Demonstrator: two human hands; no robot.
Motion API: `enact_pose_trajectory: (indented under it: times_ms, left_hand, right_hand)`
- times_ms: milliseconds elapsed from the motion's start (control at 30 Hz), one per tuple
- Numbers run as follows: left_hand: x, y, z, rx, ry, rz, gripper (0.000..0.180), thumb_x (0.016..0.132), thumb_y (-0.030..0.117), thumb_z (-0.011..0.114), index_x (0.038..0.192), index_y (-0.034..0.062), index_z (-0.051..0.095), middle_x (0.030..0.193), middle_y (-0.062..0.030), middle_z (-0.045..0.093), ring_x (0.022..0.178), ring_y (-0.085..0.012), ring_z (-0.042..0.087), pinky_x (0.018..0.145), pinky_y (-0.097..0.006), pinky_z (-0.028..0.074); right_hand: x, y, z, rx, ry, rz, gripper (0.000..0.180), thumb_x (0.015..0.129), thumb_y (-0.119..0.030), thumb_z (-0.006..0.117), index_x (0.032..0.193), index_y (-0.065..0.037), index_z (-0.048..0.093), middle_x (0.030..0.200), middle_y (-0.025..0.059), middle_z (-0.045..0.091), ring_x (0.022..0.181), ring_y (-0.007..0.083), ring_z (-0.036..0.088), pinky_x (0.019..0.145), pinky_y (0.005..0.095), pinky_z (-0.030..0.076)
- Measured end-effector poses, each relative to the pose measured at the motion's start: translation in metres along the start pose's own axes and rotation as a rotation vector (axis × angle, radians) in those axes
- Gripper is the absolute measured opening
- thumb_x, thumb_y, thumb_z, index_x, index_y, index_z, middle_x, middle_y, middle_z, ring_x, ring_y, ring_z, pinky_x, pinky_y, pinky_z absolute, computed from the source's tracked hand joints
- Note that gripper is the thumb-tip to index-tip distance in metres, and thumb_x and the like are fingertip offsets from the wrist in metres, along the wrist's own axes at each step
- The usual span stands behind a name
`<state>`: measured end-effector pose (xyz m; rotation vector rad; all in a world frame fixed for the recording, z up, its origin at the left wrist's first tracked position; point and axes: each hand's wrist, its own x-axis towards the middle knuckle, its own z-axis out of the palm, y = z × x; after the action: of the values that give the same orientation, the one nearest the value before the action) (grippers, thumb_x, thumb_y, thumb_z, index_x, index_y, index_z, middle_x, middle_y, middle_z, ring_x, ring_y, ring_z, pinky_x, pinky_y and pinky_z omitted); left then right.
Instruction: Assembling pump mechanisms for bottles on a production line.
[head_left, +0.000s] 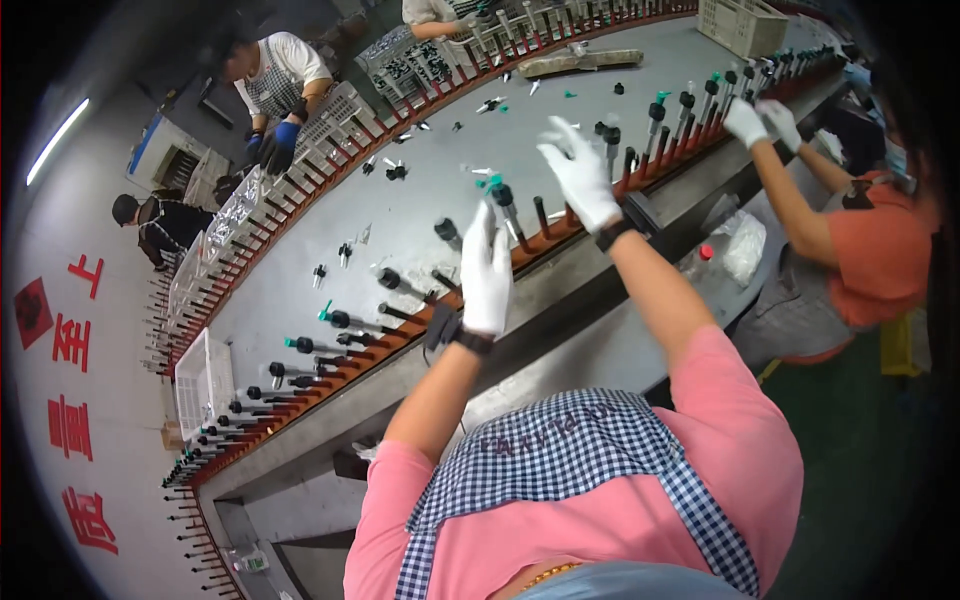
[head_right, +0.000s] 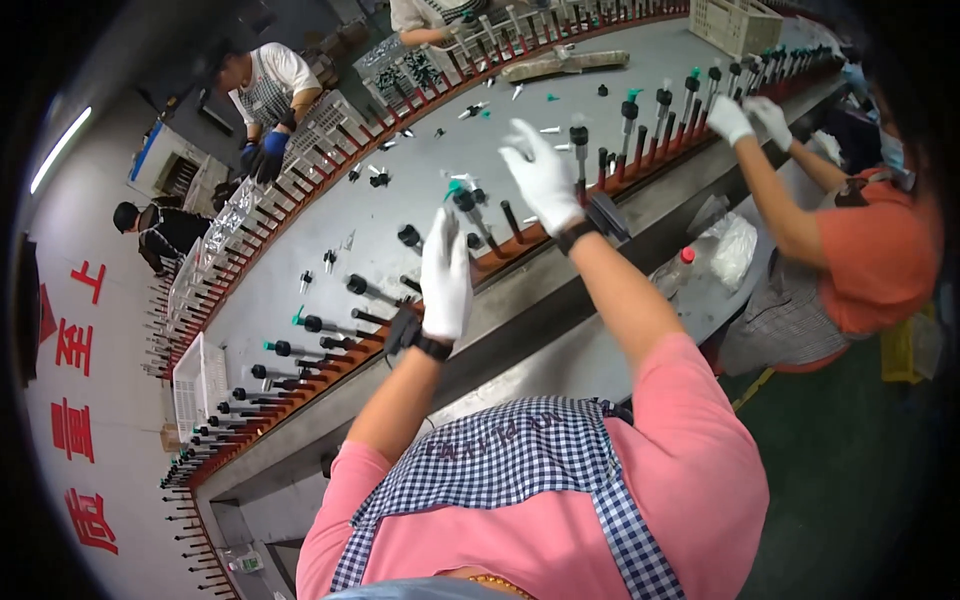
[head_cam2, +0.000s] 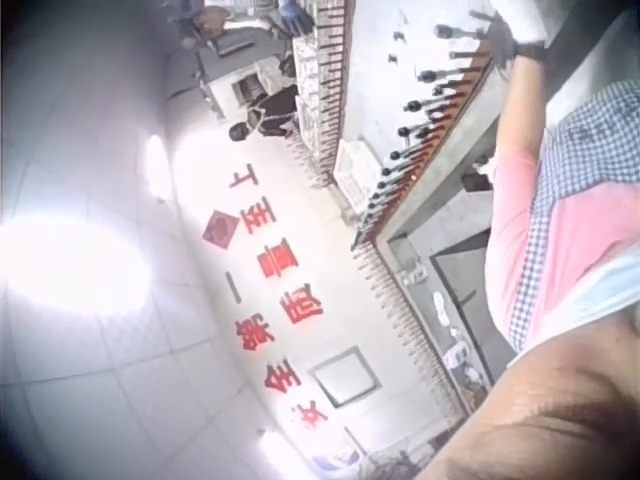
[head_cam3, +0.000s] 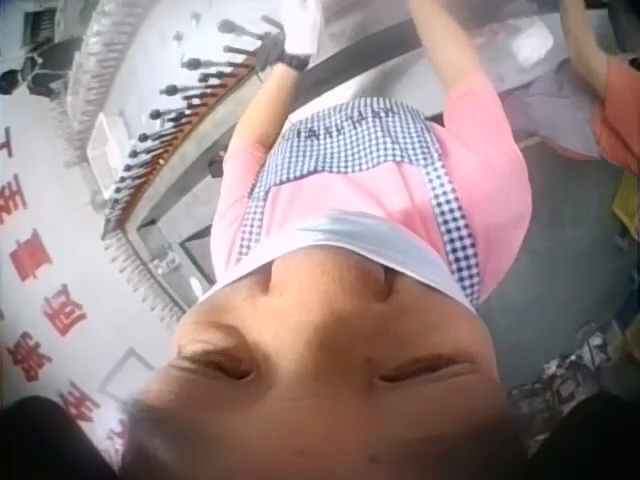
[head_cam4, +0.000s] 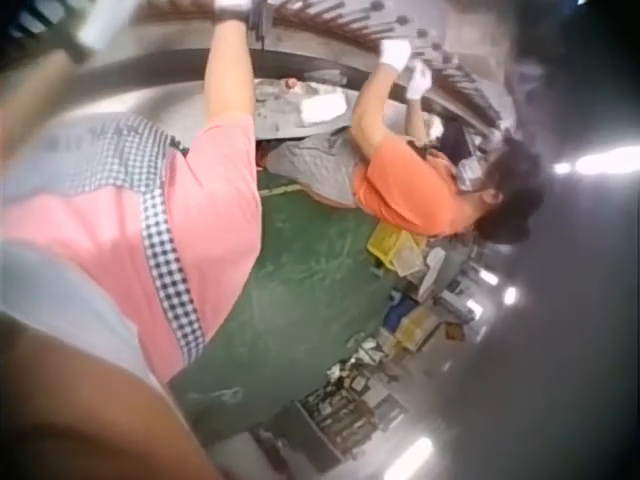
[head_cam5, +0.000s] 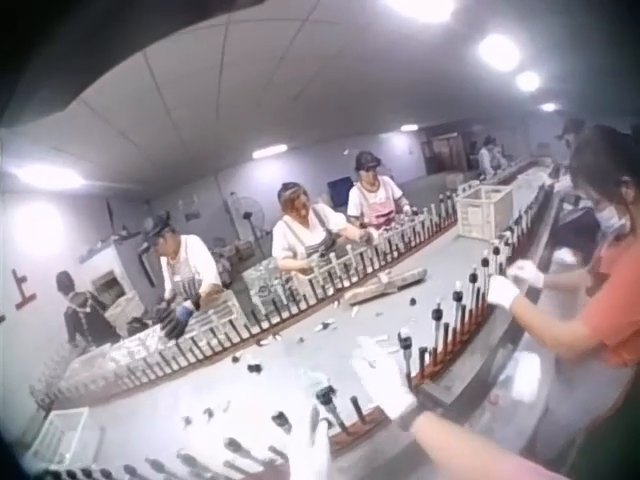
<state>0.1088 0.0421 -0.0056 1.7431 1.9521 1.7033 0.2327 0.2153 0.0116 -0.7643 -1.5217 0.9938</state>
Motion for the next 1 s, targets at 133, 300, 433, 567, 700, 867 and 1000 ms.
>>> enact_pose_trajectory:
  times_ms: [133,300,433,567,700,867,1000]
  left_hand:
    - [0.058,0.005,0.043,-0.603,0.097,-0.400,0.041,0.101,0.026,0.063,0.131,-0.0006,0.058,0.108,-0.0144,0.068,0.091,-0.0164,0.064,0.083,-0.030,0.050]
    - [0.062,-0.002,0.009,-0.258,0.114,-0.603,0.048,0.105,0.043,0.052,0.082,0.0020,0.063,0.051,-0.0054,0.058,0.050,-0.0152,0.058,0.055,-0.029,0.047]
    - [0.051,-0.013,-0.013,-0.290,0.164,-0.585,0.046,0.104,0.042,0.054,0.085,0.0015,0.064,0.056,-0.0066,0.061,0.051,-0.0146,0.059,0.054,-0.028,0.046]
    - [0.013,-0.022,-0.037,-0.417,0.255,-0.543,0.032,0.104,0.032,0.057,0.110,0.0016,0.063,0.089,-0.0074,0.071,0.082,-0.0131,0.065,0.073,-0.027,0.047]
    - [-0.075,-0.041,-0.022,-0.009,0.319,-0.378,0.037,0.103,0.021,0.057,0.131,-0.0022,0.059,0.129,-0.0166,0.063,0.121,-0.0220,0.059,0.104,-0.035,0.046]
    - [-0.063,0.011,0.006,-0.350,0.054,-0.396,0.047,0.101,0.019,0.060,0.142,-0.0025,0.050,0.138,-0.0213,0.057,0.131,-0.0299,0.054,0.112,-0.038,0.040]
    - [0.017,0.017,0.010,-0.213,0.142,-0.227,0.060,0.096,0.020,0.065,0.147,-0.0015,0.043,0.140,-0.0241,0.055,0.132,-0.0350,0.051,0.109,-0.040,0.041]
  right_hand:
    - [0.011,0.014,0.031,0.145,-0.059,0.105,0.027,0.100,-0.018,0.062,0.123,-0.006,0.070,0.083,-0.0011,0.072,0.063,0.0042,0.060,0.060,0.0239,0.049]
    - [-0.016,-0.014,0.068,-0.265,0.094,-0.116,0.023,0.100,-0.021,0.062,0.118,-0.012,0.073,0.086,0.0027,0.075,0.056,0.0066,0.060,0.057,0.0273,0.051]
    - [-0.030,-0.021,0.076,0.014,-0.003,-0.001,0.020,0.097,-0.024,0.064,0.113,-0.017,0.073,0.070,0.0085,0.070,0.063,0.0273,0.070,0.059,0.0395,0.054]
    - [-0.087,-0.018,0.074,-0.009,0.029,-0.179,0.032,0.097,-0.022,0.068,0.126,-0.009,0.065,0.103,0.0163,0.072,0.097,0.0260,0.072,0.083,0.0342,0.055]
    - [-0.109,0.057,-0.003,0.448,0.169,0.077,0.048,0.097,-0.008,0.066,0.141,-0.002,0.051,0.144,0.0125,0.054,0.129,0.0247,0.055,0.110,0.0373,0.044]
    - [-0.016,0.021,-0.015,0.218,0.167,0.002,0.057,0.095,-0.013,0.070,0.144,0.002,0.047,0.124,0.0109,0.062,0.112,0.0172,0.059,0.099,0.0307,0.047]
    - [-0.004,-0.012,0.025,0.038,0.004,0.327,0.032,0.101,-0.023,0.062,0.126,-0.004,0.068,0.084,0.0036,0.070,0.073,0.0109,0.064,0.071,0.0279,0.052]
